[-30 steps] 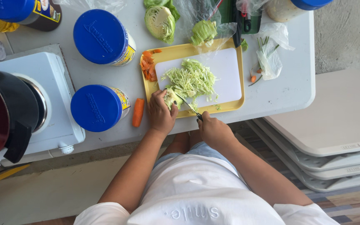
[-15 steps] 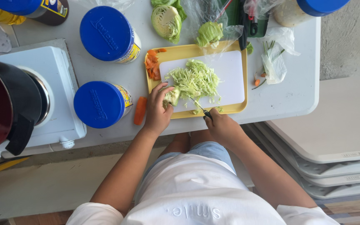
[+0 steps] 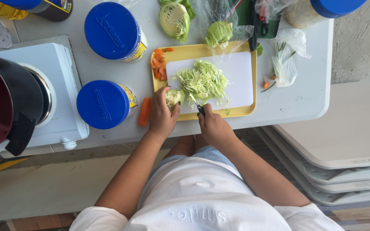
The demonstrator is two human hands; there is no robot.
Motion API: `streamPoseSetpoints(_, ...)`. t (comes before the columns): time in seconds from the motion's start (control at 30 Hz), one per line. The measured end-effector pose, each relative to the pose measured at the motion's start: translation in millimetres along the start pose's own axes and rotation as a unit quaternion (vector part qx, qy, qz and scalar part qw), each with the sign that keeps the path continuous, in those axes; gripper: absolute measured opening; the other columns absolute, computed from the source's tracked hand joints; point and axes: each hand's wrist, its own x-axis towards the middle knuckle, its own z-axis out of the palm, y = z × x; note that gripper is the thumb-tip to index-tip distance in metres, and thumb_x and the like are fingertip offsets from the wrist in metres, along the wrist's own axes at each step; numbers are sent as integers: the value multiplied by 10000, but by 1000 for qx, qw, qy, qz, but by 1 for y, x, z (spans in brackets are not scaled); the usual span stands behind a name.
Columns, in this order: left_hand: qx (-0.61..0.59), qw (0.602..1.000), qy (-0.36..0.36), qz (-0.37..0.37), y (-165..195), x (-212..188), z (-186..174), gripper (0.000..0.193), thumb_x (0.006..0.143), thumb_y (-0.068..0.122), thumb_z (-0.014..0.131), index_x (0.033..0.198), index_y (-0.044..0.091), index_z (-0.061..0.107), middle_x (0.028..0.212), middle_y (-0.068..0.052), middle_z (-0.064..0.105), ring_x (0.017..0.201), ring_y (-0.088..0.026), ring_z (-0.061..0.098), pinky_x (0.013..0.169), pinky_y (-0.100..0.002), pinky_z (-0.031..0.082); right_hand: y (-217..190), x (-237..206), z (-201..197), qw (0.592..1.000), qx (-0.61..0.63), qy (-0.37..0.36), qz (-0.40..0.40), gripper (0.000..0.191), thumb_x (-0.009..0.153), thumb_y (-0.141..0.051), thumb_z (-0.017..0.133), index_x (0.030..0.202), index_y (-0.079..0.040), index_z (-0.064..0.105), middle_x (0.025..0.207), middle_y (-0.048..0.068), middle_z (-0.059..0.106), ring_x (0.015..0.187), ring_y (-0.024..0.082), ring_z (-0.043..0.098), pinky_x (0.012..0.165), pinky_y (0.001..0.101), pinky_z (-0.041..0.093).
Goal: The person sits at a table and shreds a cabbage half into thin strips with a knife on a white cutting board set on a yellow tray. They hold the cabbage steady with one hand while repeatedly slicing, occasionally repositioning the cabbage and the accumulating shredded pile, with carrots and jars on the table around them.
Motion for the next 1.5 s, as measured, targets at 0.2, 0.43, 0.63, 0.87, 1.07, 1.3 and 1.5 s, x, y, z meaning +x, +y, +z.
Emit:
streamPoseSetpoints(0.2, -21, 999, 32, 8, -12, -4, -5, 587, 912, 44, 683, 1411, -9, 379, 1360, -247, 468, 1283, -427, 490, 1113, -492, 408, 14, 4, -7, 997, -7, 30, -72, 253, 1006, -296, 531, 1041, -46, 526, 846, 250, 695, 839, 484, 660, 710, 578, 499)
streamPoseSetpoints(0.43, -47, 998, 29, 5, -19, -8, -8, 582, 922, 34, 676, 1418, -8, 374, 1380, -239, 467, 1300, -416, 493, 1120, -480, 414, 16, 26, -13, 993, -98, 35, -54, 272, 1023, -334, 536, 1027, -64, 567, 821, 231, 700, 815, 468, 668, 731, 578, 502)
streamPoseSetpoints(0.63, -54, 998, 26, 4, -19, -4, -10, 575, 926, 38, 681, 1415, 2, 381, 1384, -235, 463, 1296, -417, 495, 1108, -478, 415, 22, 23, -32, 994, -98, 46, 0, 276, 1021, -337, 540, 1034, -67, 593, 801, 235, 689, 803, 466, 665, 711, 579, 500)
streamPoseSetpoints(0.87, -32, 999, 20, 22, -12, 6, 0, 568, 916, 96, 715, 1389, 27, 407, 1360, -214, 493, 1270, -415, 510, 1094, -487, 416, 23, 5, -45, 997, -74, 18, 21, 256, 1005, -315, 535, 1070, -76, 599, 806, 232, 702, 808, 449, 675, 728, 562, 506)
streamPoseSetpoints(1.07, 14, 999, 2, 42, -10, 9, 23, 520, 906, 109, 684, 1331, -2, 405, 1347, -229, 445, 1265, -429, 477, 1086, -504, 408, 10, 3, 3, 996, -4, 53, -77, 231, 1031, -221, 516, 1088, -4, 462, 794, 302, 667, 768, 503, 654, 684, 591, 495)
streamPoseSetpoints(1.3, 44, 998, -19, 48, -20, 9, 32, 485, 875, 88, 663, 1285, -5, 422, 1314, -216, 450, 1211, -429, 497, 1055, -508, 426, 9, 10, 30, 995, -32, 56, -76, 227, 1028, -201, 497, 1062, 12, 427, 818, 299, 670, 745, 508, 670, 642, 590, 523)
streamPoseSetpoints(1.5, 71, 995, -16, 73, -18, 11, 32, 458, 869, 118, 686, 1246, 16, 447, 1305, -228, 447, 1181, -447, 504, 1019, -517, 431, 1, 32, 34, 995, -45, 69, -56, 225, 1040, -214, 482, 1052, 6, 440, 795, 299, 676, 753, 507, 681, 673, 590, 535)
